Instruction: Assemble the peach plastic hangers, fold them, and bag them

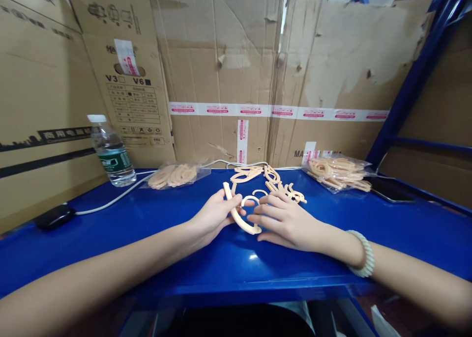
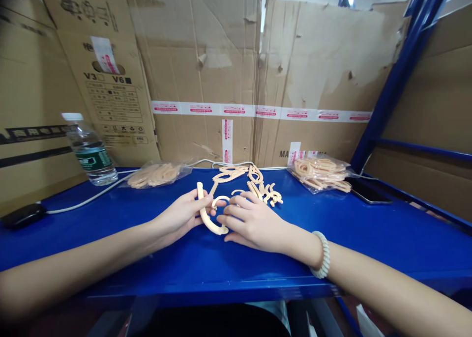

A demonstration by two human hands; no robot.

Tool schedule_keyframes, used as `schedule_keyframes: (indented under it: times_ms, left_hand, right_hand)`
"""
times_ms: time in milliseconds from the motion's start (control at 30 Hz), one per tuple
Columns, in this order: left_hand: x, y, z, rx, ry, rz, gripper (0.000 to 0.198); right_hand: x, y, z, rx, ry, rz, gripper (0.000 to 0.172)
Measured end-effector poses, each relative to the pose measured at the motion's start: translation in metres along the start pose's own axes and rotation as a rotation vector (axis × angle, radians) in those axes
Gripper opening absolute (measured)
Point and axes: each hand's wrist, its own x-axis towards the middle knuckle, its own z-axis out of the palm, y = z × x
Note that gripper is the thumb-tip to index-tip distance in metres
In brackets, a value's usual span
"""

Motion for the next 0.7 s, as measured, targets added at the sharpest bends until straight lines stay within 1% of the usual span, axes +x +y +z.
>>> schedule_keyframes:
  times_ms: [100,200,267,333,400,433,467,500,533,567,600,633,667,700]
  left_hand:
    - [0.000,0.000,0.000,-0.001,-0.033,0.011,0.006]
    - [0.001,0.000,-0.001,0.041,-0.033,0.059,0.008]
    - [0.003,-0.002,-0.002,0.070,-0.025,0.100,0.014]
    - [0.007,-0.004,-0.005,0.103,0.007,0.172,0.029]
    - [0.011,-0.005,-0.009,0.211,0.094,0.326,0.045]
    - [0.012,-0.005,-0.012,0.316,0.149,0.450,0.050]
    - [0.012,-0.004,-0.014,0.454,0.188,0.604,0.052]
    - [0.011,-0.003,-0.016,0.615,0.197,0.778,0.052]
    - [0.010,-0.002,-0.017,0.782,0.162,0.955,0.049]
    - [0.007,0.000,-0.018,0.944,0.087,1.111,0.045]
    - [0.005,0.001,-0.019,1.091,-0.017,1.225,0.039]
    - [0.002,0.001,-0.019,1.212,-0.122,1.289,0.032]
    - [0.000,0.000,-0.018,1.302,-0.207,1.308,0.024]
    - [-0.002,0.000,-0.017,1.363,-0.263,1.294,0.018]
  right_hand:
    - [0.001,-0.002,-0.003,0.058,0.000,0.020,0.025]
    - [0.001,-0.004,-0.005,0.112,0.003,0.039,0.027]
    - [-0.001,-0.004,-0.005,0.121,0.016,0.050,0.027]
    - [-0.002,-0.003,-0.005,0.098,0.048,0.062,0.027]
    - [-0.003,-0.002,-0.004,0.056,0.102,0.077,0.026]
    - [-0.004,-0.002,-0.004,0.034,0.134,0.085,0.024]
    - [-0.004,-0.002,-0.003,0.016,0.164,0.091,0.022]
    - [-0.005,-0.001,-0.003,0.002,0.191,0.095,0.020]
    - [-0.005,-0.001,-0.003,-0.010,0.212,0.098,0.018]
    - [-0.005,-0.001,-0.003,-0.023,0.225,0.101,0.017]
    - [-0.005,-0.002,-0.002,-0.037,0.231,0.101,0.016]
    - [-0.005,-0.002,-0.002,-0.053,0.234,0.100,0.017]
    - [-0.005,-0.003,-0.002,-0.069,0.234,0.097,0.018]
    - [-0.005,-0.003,-0.002,-0.082,0.232,0.093,0.019]
